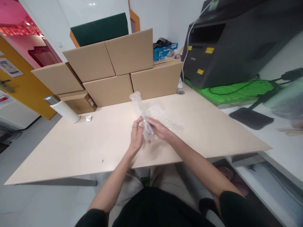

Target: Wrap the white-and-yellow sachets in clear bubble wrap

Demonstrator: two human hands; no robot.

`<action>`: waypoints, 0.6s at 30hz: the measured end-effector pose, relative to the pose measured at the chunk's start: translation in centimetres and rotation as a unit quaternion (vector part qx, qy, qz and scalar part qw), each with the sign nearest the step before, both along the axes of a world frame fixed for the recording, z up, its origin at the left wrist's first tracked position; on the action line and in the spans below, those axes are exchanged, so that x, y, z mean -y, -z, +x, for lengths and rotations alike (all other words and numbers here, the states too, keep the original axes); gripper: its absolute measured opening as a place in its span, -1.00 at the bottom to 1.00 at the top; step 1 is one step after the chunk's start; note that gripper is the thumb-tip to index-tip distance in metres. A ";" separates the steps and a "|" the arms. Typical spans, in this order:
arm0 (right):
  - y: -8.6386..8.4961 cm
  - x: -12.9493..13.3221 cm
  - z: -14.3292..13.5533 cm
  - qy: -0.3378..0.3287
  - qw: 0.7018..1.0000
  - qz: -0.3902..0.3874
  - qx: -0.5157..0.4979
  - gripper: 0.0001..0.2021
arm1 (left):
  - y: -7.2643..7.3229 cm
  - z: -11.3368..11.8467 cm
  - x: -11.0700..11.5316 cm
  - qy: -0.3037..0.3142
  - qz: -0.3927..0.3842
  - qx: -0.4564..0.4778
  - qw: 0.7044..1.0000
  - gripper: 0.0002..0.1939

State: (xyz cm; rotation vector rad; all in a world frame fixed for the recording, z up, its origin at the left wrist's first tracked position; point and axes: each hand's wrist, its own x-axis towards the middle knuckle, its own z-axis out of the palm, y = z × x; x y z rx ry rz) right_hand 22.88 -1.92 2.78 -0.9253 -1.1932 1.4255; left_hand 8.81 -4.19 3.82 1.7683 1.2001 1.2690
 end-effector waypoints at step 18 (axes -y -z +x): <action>0.3 -5.6 6.9 0.225 0.931 -0.085 0.273 -0.56 | 3.8 7.3 -2.1 0.037 0.016 -0.395 0.918 -0.47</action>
